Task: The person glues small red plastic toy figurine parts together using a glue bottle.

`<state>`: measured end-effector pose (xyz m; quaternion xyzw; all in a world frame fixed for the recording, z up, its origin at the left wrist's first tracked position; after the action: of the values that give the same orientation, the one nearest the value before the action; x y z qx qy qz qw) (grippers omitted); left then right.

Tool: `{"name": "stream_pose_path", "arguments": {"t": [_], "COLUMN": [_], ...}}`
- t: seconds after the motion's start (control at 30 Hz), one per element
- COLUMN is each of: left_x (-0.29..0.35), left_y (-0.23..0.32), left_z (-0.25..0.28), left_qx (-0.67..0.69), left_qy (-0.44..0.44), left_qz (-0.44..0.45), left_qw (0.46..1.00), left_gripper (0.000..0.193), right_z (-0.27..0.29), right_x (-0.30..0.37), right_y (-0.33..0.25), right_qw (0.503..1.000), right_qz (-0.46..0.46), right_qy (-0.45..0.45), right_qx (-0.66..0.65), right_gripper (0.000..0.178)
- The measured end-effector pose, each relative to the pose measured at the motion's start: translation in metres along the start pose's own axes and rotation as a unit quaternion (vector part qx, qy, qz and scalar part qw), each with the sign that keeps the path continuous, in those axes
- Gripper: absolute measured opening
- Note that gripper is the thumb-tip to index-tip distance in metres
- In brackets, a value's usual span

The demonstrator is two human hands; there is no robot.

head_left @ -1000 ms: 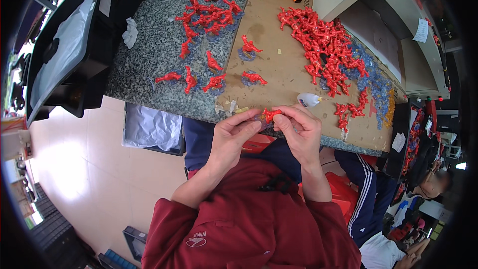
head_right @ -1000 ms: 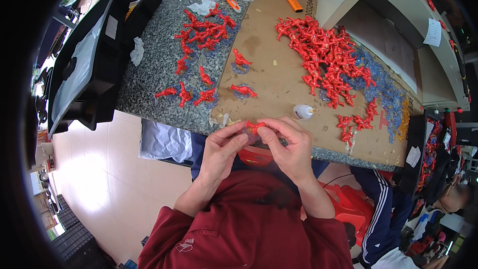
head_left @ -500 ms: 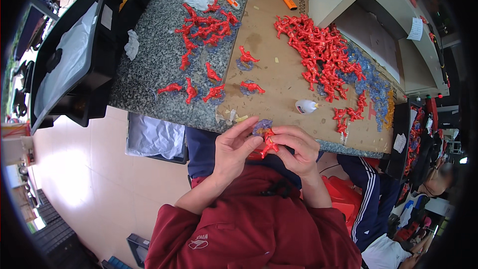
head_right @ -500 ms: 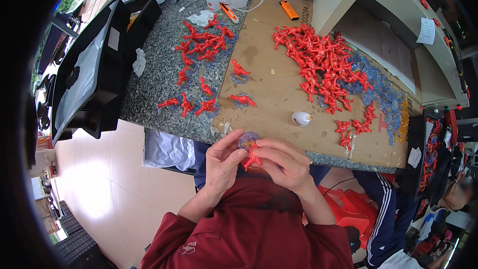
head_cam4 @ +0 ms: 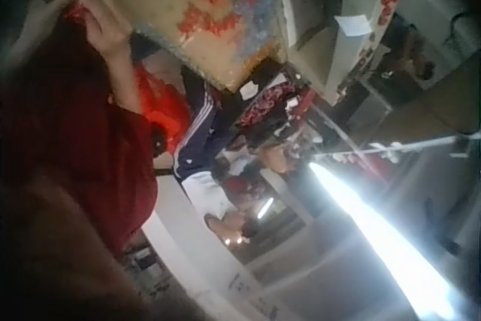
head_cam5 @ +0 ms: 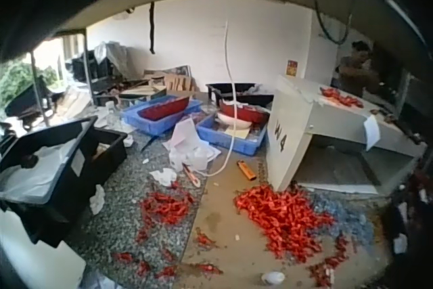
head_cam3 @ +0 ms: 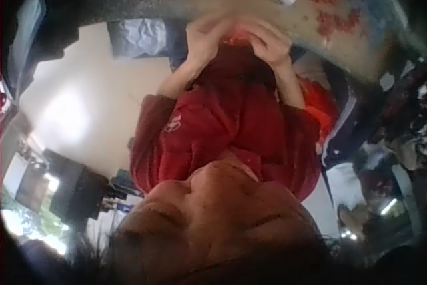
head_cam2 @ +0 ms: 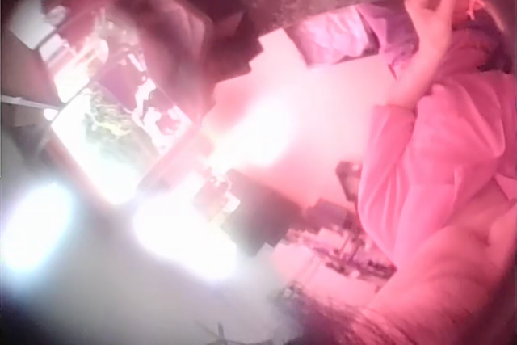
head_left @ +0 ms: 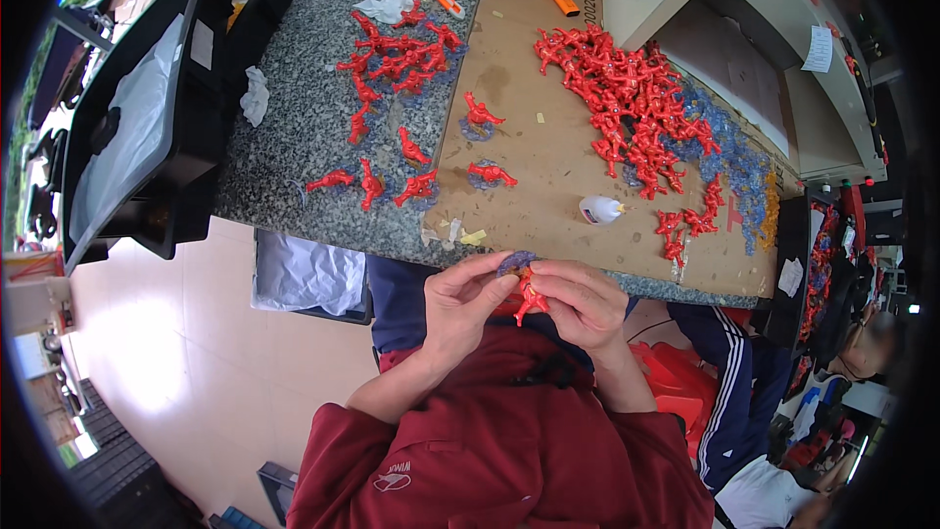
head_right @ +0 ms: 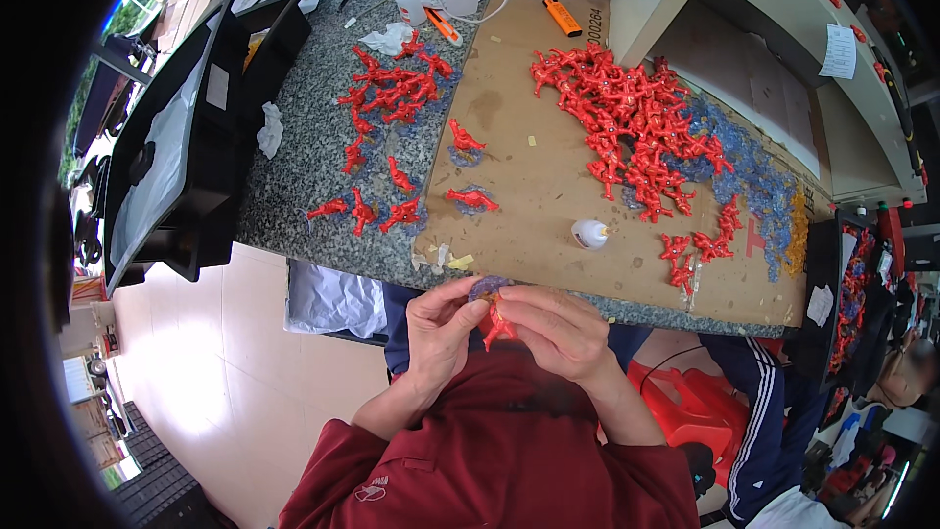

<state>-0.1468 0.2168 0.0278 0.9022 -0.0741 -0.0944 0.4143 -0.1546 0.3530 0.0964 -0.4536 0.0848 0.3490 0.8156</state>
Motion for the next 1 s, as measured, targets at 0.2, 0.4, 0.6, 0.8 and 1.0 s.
{"name": "stream_pose_path", "arguments": {"t": [0.2, 0.4, 0.6, 0.8, 1.0], "left_x": [0.002, 0.004, 0.004, 0.002, -0.003], "left_y": [0.000, -0.002, 0.006, 0.006, -0.007], "left_z": [0.003, 0.002, -0.006, -0.008, 0.005], "left_qx": [-0.019, -0.022, -0.094, -0.105, -0.039], "left_qy": [0.004, 0.006, 0.010, 0.020, 0.025], "left_qz": [-0.007, -0.008, -0.053, -0.001, 0.136], "left_qw": [1.000, 1.000, 0.994, 0.994, 0.990], "left_gripper": [0.028, 0.027, 0.031, 0.039, 0.033], "right_z": [-0.002, -0.003, 0.000, 0.003, -0.002], "right_x": [0.001, 0.003, 0.004, 0.002, 0.002], "right_y": [0.002, 0.006, 0.014, 0.022, 0.036], "right_qw": [1.000, 0.999, 0.996, 0.987, 0.950], "right_qz": [0.017, 0.021, -0.012, -0.122, -0.232], "right_qy": [-0.002, -0.009, -0.015, -0.003, -0.004], "right_qx": [-0.017, -0.029, -0.082, -0.106, -0.208], "right_gripper": [0.019, 0.025, 0.027, 0.026, 0.023]}}
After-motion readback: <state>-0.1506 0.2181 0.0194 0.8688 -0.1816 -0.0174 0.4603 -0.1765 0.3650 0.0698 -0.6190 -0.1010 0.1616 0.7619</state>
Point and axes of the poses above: each hand's wrist, its own x-axis away from the middle knuckle, its own z-axis out of the back of the hand, y = z × x, the point moved 6 cm from there along -x, towards the middle knuckle, and after that the axes turned 14 degrees about -y, right-handed, at the moved point
